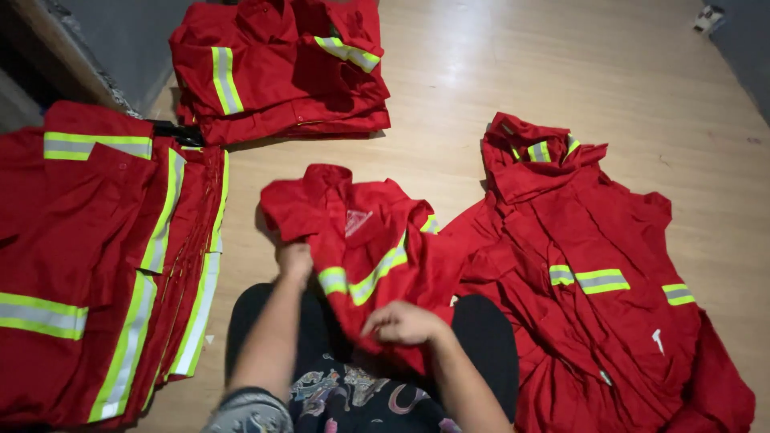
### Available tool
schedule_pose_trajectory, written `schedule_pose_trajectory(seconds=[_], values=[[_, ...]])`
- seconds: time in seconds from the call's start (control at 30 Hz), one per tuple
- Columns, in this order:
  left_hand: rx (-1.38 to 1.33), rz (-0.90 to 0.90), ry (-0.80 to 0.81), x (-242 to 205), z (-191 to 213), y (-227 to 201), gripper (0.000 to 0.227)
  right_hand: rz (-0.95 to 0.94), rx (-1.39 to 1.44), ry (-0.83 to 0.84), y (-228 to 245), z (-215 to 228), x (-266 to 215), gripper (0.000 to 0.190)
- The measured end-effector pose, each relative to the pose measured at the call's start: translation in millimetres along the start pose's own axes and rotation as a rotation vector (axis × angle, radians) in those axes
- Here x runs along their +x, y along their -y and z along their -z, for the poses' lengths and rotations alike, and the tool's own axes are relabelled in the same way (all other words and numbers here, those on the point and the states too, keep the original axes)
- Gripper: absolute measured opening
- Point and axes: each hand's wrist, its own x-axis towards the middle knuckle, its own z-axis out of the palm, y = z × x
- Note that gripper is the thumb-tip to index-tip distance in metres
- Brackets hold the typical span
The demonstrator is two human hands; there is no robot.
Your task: Folding red work uniforms with reflective strips on the floor
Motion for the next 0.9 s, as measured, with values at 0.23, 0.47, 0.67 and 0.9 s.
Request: schedule_pose_trajectory(seconds=[0.23,0.47,0.67,0.9], values=[[-0.911,0.716,-0.25,-35.4,-7.1,-36.0,0.054,-0.091,0.239,-0.589,-57.6,21.8,57.5,0.022],[-1.178,0.903,-0.231,-54.4,44.6,-77.9,0.076,-0.26,0.755,-1.036,-219.7,94.9,144.7,0.02],[-1.107,0.838,0.274,-42.9,33.1,-67.2,0.101,-0.496,0.652,-0.888,-160.3,84.7,183.0,0.12],[-0.891,0.789,-0.36,-24.8,93.4,-86.6,0.04,-0.239,0.989,-0.99,-155.9,148.2,159.7,0.06]])
